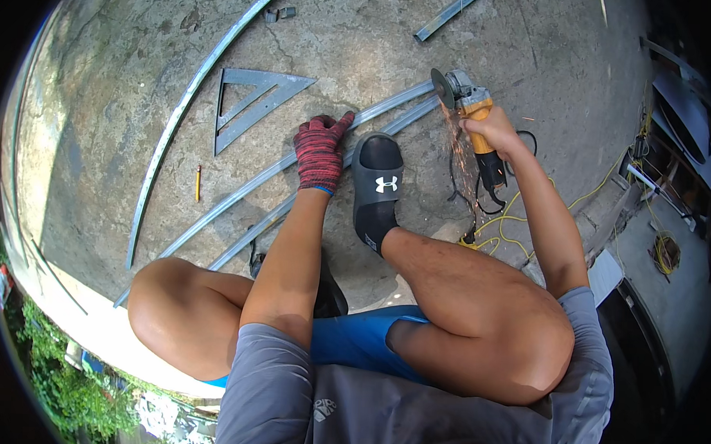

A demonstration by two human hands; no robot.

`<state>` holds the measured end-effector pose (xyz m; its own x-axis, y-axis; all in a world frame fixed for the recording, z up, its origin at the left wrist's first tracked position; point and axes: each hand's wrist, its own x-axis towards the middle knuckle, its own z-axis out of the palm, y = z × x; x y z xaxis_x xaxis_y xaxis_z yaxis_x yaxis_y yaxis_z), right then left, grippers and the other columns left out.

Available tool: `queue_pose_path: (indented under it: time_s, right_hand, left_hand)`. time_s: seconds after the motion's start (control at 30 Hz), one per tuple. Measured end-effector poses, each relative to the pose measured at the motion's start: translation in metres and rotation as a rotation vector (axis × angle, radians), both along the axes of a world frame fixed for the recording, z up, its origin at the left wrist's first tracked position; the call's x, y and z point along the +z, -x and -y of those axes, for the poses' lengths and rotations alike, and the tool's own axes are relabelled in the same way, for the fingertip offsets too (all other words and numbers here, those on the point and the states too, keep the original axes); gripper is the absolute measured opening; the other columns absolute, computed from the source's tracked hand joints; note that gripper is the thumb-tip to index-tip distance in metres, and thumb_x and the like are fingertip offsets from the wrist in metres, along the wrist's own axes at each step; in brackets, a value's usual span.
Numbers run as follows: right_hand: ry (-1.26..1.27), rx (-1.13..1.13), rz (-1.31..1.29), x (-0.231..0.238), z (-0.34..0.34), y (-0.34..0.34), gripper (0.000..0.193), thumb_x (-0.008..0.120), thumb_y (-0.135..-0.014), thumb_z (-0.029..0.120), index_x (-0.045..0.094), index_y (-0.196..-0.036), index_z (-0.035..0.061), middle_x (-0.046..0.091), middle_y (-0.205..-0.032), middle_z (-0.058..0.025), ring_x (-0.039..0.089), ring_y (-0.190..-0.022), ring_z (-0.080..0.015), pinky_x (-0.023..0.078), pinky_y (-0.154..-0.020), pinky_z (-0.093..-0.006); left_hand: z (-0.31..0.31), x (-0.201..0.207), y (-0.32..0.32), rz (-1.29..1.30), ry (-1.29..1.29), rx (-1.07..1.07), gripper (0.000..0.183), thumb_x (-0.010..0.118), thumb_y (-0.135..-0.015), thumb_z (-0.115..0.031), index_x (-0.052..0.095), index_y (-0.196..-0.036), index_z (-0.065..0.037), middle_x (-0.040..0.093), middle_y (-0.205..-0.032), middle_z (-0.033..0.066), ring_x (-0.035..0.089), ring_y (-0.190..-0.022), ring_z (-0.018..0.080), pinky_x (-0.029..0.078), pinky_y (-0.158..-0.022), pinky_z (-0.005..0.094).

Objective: The recorder uses an angle grinder to cut several pieces of square metal tubing on a concrete floor.

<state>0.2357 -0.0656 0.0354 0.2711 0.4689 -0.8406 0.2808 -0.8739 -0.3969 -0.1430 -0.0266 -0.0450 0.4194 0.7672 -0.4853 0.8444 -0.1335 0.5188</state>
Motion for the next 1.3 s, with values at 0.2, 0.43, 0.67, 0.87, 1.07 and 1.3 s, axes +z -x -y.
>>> queue_pose_path:
  time_s: [0.2, 0.43, 0.67, 0.87, 1.07, 1.3]
  right_hand:
    - [0.011, -0.013, -0.007, 0.004, 0.002, 0.004, 0.027, 0.083, -0.079, 0.017, 0.073, -0.096, -0.0013, 0.072, -0.084, -0.0055, 0.066, -0.073, -0.0152, 0.051, -0.067, -0.0322]
    - [-0.02, -0.026, -0.039, 0.009, 0.001, 0.008, 0.025, 0.082, -0.079, 0.016, 0.072, -0.096, -0.0005, 0.071, -0.083, -0.0056, 0.066, -0.072, -0.015, 0.051, -0.066, -0.0321]
    - [-0.007, -0.013, -0.001, 0.009, 0.003, 0.007, 0.024, 0.082, -0.08, 0.015, 0.072, -0.096, 0.0004, 0.071, -0.084, -0.0045, 0.066, -0.072, -0.0148, 0.051, -0.066, -0.0321]
    - [-0.012, -0.013, 0.002, 0.012, 0.0, 0.011, 0.024, 0.083, -0.08, 0.014, 0.072, -0.096, 0.0005, 0.071, -0.084, -0.0041, 0.065, -0.071, -0.0147, 0.051, -0.066, -0.0321]
    - [-0.01, -0.032, -0.017, 0.011, 0.0, 0.01, 0.023, 0.082, -0.08, 0.014, 0.072, -0.095, 0.0002, 0.07, -0.083, -0.0042, 0.065, -0.07, -0.0144, 0.051, -0.064, -0.0316]
    - [-0.01, -0.016, -0.004, 0.009, 0.0, 0.01, 0.023, 0.081, -0.08, 0.015, 0.071, -0.095, 0.0001, 0.07, -0.083, -0.0047, 0.065, -0.07, -0.0144, 0.05, -0.064, -0.0315]
  left_hand:
    - [0.003, 0.002, -0.001, 0.044, -0.119, 0.036, 0.058, 0.071, -0.084, 0.0, 0.071, -0.13, -0.036, 0.068, -0.116, 0.0079, 0.062, -0.108, 0.033, 0.051, -0.098, 0.0446]
    - [0.004, -0.001, 0.0, 0.045, -0.124, 0.049, 0.056, 0.072, -0.084, -0.002, 0.071, -0.129, -0.036, 0.068, -0.116, 0.0078, 0.062, -0.109, 0.0326, 0.051, -0.098, 0.0442]
    - [0.0, 0.002, 0.0, -0.002, -0.018, 0.002, 0.072, 0.072, -0.077, -0.002, 0.065, -0.138, -0.038, 0.064, -0.126, 0.0067, 0.059, -0.116, 0.031, 0.046, -0.105, 0.0447]
    - [0.002, 0.003, -0.001, 0.029, -0.087, 0.039, 0.068, 0.071, -0.078, 0.004, 0.069, -0.133, -0.037, 0.067, -0.118, 0.0077, 0.061, -0.11, 0.0325, 0.05, -0.1, 0.0439]
    - [0.003, 0.001, -0.001, 0.068, -0.106, 0.061, 0.065, 0.071, -0.08, 0.002, 0.07, -0.131, -0.037, 0.067, -0.116, 0.0074, 0.061, -0.109, 0.0323, 0.05, -0.099, 0.0445]
    - [0.003, 0.002, -0.001, 0.04, -0.119, 0.045, 0.062, 0.072, -0.081, 0.0, 0.071, -0.13, -0.037, 0.068, -0.116, 0.0073, 0.062, -0.108, 0.0326, 0.05, -0.099, 0.0442]
